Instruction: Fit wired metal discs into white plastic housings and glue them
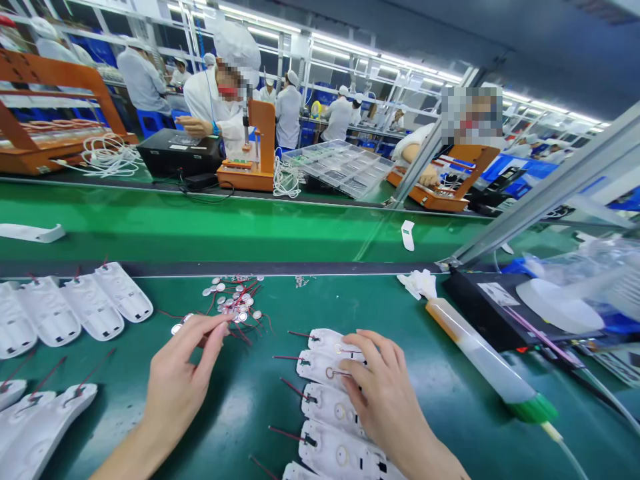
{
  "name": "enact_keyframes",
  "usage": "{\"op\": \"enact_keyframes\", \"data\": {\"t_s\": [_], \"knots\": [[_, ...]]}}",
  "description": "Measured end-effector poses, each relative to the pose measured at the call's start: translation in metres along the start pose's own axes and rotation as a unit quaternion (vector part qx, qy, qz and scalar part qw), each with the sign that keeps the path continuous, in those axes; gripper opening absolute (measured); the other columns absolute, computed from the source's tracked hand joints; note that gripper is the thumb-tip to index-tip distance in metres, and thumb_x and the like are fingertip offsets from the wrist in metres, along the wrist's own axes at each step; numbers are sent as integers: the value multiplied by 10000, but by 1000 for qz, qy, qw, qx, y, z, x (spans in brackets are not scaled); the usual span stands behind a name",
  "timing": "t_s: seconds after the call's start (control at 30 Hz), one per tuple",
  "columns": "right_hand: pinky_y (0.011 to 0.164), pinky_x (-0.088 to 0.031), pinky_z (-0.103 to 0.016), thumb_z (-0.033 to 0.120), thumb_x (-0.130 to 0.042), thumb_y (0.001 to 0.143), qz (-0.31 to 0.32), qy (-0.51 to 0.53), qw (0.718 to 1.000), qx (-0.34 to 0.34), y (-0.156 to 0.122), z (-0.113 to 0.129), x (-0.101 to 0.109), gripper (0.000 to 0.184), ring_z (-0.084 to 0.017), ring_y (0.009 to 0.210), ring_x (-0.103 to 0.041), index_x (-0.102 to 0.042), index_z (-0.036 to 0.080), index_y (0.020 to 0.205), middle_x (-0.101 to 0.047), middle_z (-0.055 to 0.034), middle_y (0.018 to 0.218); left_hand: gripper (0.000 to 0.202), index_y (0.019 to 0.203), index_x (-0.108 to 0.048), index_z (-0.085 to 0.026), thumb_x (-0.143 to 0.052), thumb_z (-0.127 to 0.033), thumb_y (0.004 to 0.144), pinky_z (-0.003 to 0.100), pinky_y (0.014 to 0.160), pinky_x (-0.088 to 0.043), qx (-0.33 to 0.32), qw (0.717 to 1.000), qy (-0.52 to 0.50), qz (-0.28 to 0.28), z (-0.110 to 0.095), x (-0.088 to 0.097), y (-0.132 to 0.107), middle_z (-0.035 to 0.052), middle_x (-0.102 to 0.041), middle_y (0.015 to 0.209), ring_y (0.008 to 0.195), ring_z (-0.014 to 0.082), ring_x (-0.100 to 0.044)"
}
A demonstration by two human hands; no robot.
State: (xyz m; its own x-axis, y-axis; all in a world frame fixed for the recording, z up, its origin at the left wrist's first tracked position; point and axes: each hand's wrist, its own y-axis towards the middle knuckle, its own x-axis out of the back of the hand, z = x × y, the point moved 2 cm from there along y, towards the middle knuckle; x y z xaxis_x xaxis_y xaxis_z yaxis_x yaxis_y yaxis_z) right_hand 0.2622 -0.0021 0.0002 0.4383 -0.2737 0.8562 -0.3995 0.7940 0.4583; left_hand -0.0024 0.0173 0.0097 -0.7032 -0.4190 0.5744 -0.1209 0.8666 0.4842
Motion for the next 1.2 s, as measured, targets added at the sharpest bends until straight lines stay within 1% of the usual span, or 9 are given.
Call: {"op": "enact_keyframes", "data": {"t_s": [0.23, 0.37, 0.47, 0.6, 0.77, 0.9, 1.03, 1.13, 1.2], "knots": [[856, -299, -497, -20, -409, 749, -14, 0, 999, 38, 12, 11, 6, 279, -294, 1110, -421, -582, 198, 759, -556, -62, 1111, 150, 926, -621, -240, -482, -254, 870, 177, 568, -466, -23, 994, -88, 62, -23, -4, -7, -17, -585, 829, 631, 86, -551], [839, -403, -395, 160, -473, 872, -14, 86, 996, 29, 24, 34, 19, 208, -245, 1069, -467, -515, 204, 1072, -546, -83, 1137, 141, 915, -615, -236, -511, -164, 852, 161, 631, -478, -54, 983, -144, 104, -44, -15, -21, -21, -608, 793, 692, 87, -582], [762, -461, -322, 233, -505, 865, -3, 137, 990, 20, 27, 52, 15, 376, -191, 879, -559, -386, 164, 1215, -601, -66, 973, 124, 903, -578, -229, -537, -139, 828, 133, 561, -469, -37, 977, -177, 111, -54, -21, -30, -39, -606, 733, 614, 69, -572], [662, -452, -270, 92, -429, 854, -27, 131, 991, 25, 24, 60, 5, 279, -135, 618, -545, -445, 170, 1121, -568, 15, 685, 96, 842, -557, -213, -517, -129, 816, 130, 509, -452, -23, 977, -186, 106, -58, -21, -33, -42, -575, 669, 551, 65, -540], [662, -435, -273, 80, -429, 863, -46, 116, 989, 84, 19, 55, 6, 175, -138, 641, -539, -545, 196, 924, -585, -8, 718, 116, 790, -585, -184, -492, -115, 802, 151, 507, -434, -26, 972, -179, 152, -60, -24, -34, -19, -562, 634, 550, 77, -534], [689, -420, -284, 72, -451, 862, -42, 128, 988, 80, 17, 55, 9, 163, -139, 655, -514, -560, 193, 862, -577, -4, 715, 129, 755, -598, -178, -485, -158, 812, 158, 503, -430, -7, 959, -193, 207, -63, -28, -38, -11, -560, 609, 538, 84, -532], [692, -399, -298, 78, -491, 844, -59, 114, 989, 75, 14, 48, 18, 146, -133, 655, -509, -575, 195, 868, -574, 0, 724, 153, 903, -583, -201, -447, -263, 870, 204, 578, -463, 20, 962, -145, 230, -44, -25, -31, -4, -595, 698, 618, 110, -555], [660, -391, -314, 143, -525, 846, -86, 68, 994, 13, 5, 32, 26, 92, -149, 668, -513, -592, 206, 854, -544, -15, 740, 181, 932, -559, -201, -419, -298, 872, 301, 690, -476, 13, 985, 47, 165, -9, -16, -16, 28, -588, 821, 744, 167, -564], [679, -405, -340, 175, -524, 852, -92, 41, 995, -22, -4, 21, 29, 81, -180, 747, -527, -594, 210, 830, -547, -46, 827, 214, 956, -558, -191, -397, -302, 868, 367, 753, -467, -4, 973, 178, 148, 14, -12, -8, 61, -571, 900, 840, 222, -562]]}}
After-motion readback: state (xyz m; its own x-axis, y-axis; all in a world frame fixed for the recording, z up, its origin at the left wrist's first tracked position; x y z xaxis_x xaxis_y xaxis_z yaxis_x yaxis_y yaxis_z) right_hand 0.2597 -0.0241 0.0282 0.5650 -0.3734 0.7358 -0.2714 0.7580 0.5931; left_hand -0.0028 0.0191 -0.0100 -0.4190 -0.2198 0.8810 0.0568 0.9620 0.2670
